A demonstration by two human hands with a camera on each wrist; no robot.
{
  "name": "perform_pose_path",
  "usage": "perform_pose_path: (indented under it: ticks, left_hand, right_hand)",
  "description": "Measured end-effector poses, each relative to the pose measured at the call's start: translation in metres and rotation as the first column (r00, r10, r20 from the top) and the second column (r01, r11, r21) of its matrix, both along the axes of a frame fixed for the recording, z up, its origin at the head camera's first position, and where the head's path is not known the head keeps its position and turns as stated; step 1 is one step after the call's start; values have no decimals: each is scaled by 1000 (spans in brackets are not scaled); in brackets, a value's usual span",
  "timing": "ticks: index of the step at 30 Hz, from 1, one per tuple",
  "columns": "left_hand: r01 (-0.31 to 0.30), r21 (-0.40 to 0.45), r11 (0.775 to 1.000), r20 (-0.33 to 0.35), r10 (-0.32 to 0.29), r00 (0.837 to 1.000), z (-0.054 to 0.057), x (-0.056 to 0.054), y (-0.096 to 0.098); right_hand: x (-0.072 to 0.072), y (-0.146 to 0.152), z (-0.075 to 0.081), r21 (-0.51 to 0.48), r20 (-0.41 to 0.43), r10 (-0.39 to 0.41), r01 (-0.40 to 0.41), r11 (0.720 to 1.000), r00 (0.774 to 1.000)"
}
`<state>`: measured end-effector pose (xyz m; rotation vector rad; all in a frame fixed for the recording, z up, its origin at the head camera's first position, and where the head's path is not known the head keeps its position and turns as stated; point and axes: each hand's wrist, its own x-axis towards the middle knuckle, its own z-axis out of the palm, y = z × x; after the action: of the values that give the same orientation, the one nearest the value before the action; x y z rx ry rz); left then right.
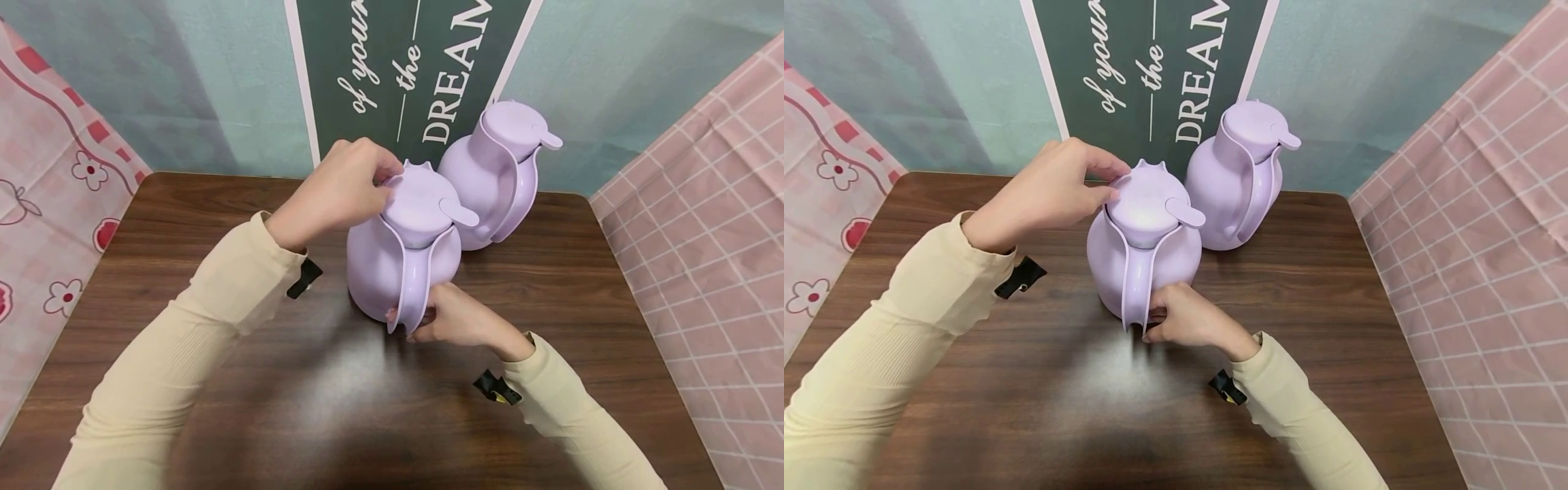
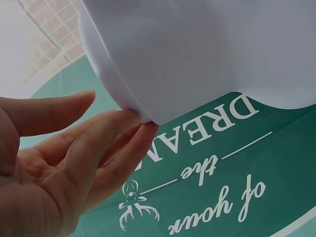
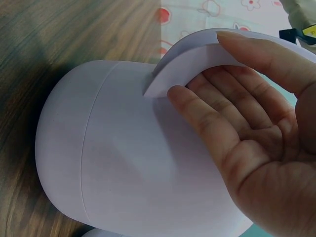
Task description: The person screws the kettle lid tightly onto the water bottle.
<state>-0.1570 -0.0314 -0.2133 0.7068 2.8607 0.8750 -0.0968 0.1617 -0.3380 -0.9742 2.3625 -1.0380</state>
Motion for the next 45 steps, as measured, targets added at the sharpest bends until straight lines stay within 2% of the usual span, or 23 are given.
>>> perform_pose_path:
  ticks: [7, 15, 23, 28, 34, 45]
  left_hand:
    - [-4, -3, 1000, 38, 4, 999, 1, -2, -1]
    - [11, -27, 1000, 52, -10, 999, 3, 2, 0]
    - [-25, -43, 999, 35, 27, 999, 5, 12, -3]
    - [-11, -40, 999, -20, 11, 1000, 4, 16, -4]
    - [-5, -36, 999, -60, 3, 998, 4, 17, -2]
    - [0, -28, 1000, -93, -2, 996, 2, 14, 0]
  right_hand:
    - [0, -1, -1, -20, 26, 2, -1, 1000, 1000]
    - [-1, -1, -1, -25, 5, 12, -12, 1000, 1000]
    - [-1, 0, -2, -21, 0, 12, -12, 1000, 1000]
    - [-1, 0, -2, -33, 21, 8, -8, 999, 1000]
    - [0, -1, -1, -41, 44, 6, -4, 999, 999]
    - [-2, 1, -4, -32, -24, 23, -23, 999, 999]
